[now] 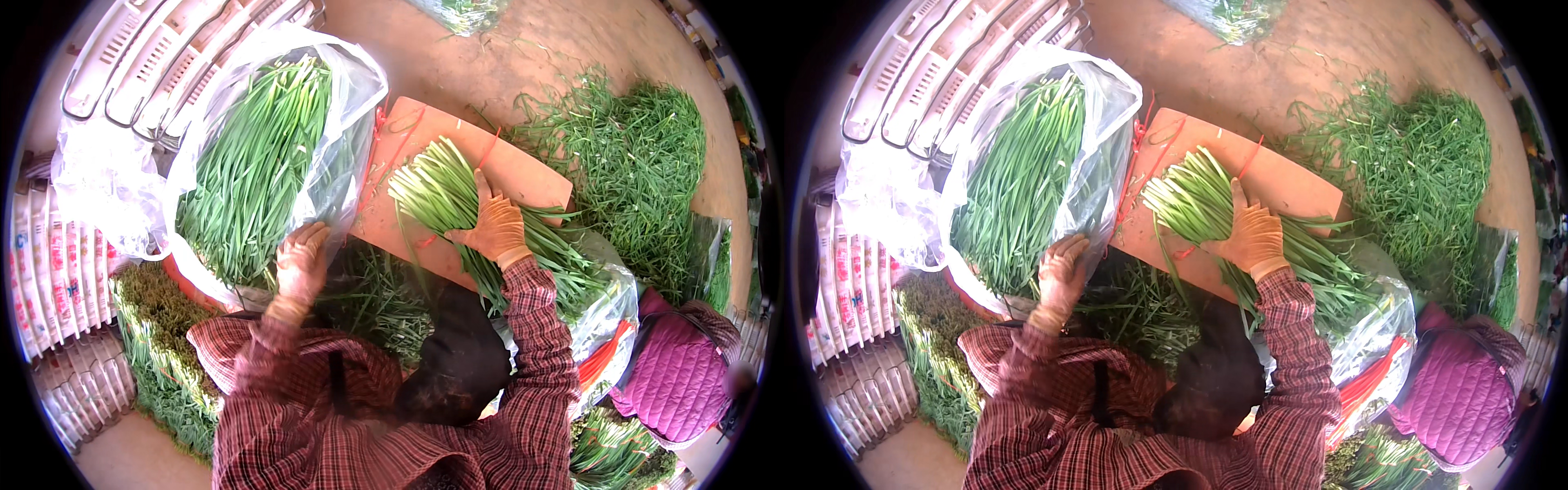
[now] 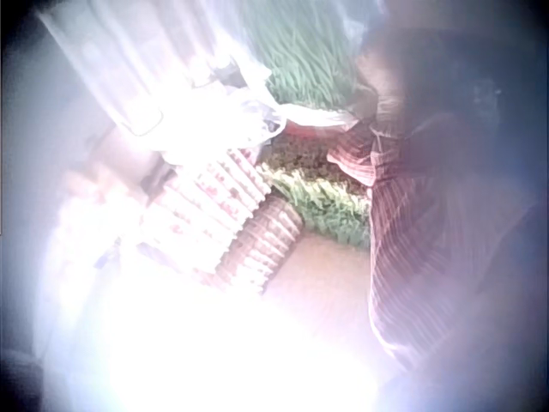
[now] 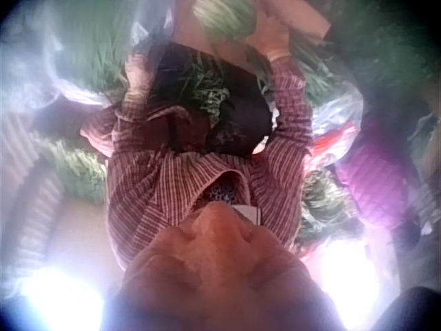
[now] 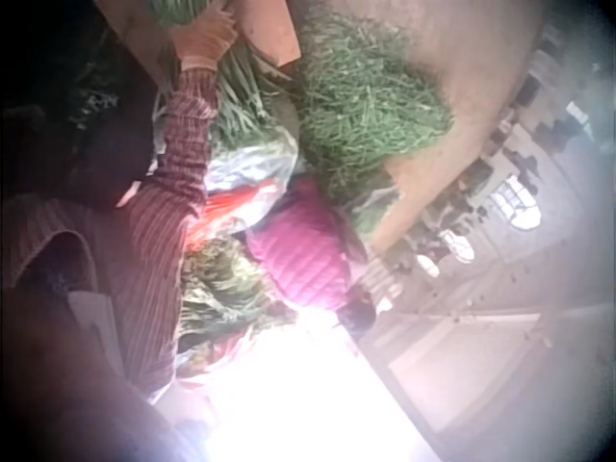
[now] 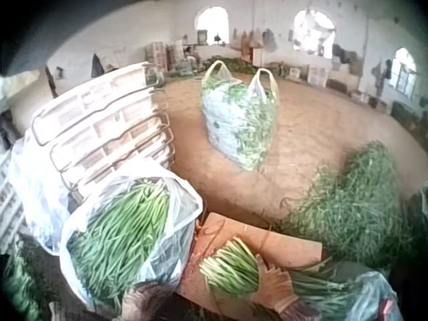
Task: The person gathers a handful of chives by hand, aligns the stems, and ties the bundle with a red string. They then place the tied bundle onto a large stack and pick through more loose chives from a plastic bag to start a new bundle.
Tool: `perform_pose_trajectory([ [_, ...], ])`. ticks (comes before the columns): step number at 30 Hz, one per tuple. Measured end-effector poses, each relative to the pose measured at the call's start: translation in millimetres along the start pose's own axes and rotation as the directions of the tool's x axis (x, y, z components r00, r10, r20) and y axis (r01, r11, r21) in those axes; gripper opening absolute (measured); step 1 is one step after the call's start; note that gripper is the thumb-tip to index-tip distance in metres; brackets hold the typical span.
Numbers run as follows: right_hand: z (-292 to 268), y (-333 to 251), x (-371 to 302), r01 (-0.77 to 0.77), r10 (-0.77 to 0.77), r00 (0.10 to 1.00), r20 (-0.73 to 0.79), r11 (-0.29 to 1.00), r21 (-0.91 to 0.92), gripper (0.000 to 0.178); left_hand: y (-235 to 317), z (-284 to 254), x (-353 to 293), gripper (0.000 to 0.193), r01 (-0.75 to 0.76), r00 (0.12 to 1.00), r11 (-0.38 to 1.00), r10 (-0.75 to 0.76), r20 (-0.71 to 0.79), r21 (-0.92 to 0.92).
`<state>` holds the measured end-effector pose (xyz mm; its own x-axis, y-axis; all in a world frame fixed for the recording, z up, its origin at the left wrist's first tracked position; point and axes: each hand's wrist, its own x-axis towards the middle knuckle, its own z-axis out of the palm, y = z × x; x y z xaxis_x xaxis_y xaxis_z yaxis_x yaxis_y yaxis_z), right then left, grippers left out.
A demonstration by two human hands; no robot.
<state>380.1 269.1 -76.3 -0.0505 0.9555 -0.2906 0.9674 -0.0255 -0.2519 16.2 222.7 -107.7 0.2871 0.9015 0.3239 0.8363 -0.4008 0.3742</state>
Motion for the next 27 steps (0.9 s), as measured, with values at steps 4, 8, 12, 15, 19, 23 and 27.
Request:
perform_pose_trajectory([
  [4,-3,1,1,-0.025,0.024,0.999,0.042,1.0,0.015,0.129,82,21,-19,0.042,0.555,0.82,0.624,-0.521,0.237,-0.549],
  [8,4,6,4,0.001,-0.001,1.0,-0.006,1.0,-0.001,0.128,129,54,5,0.049,0.727,0.671,0.631,-0.57,0.474,-0.27],
  [12,7,8,2,0.018,-0.018,0.999,-0.034,1.0,0.004,0.128,127,62,42,0.06,0.686,0.624,0.728,-0.574,0.531,-0.019],
  [15,7,7,1,0.065,-0.066,0.993,-0.096,0.998,-0.015,0.129,96,81,43,0.055,0.677,0.566,0.733,-0.579,0.587,0.07],
  [19,3,6,5,0.028,-0.028,0.999,-0.023,1.0,0.005,0.128,69,85,21,0.028,0.896,0.441,0.198,-0.487,0.754,-0.397],
  [23,6,14,8,0.043,-0.042,0.998,-0.038,0.999,0.023,0.128,73,57,-3,0.012,0.573,0.648,-0.353,-0.358,0.673,-0.739],
  [27,7,19,10,0.1,-0.099,0.991,-0.091,0.995,0.012,0.128,102,67,-10,0.006,0.623,0.502,-0.393,-0.463,0.731,-0.677],
])
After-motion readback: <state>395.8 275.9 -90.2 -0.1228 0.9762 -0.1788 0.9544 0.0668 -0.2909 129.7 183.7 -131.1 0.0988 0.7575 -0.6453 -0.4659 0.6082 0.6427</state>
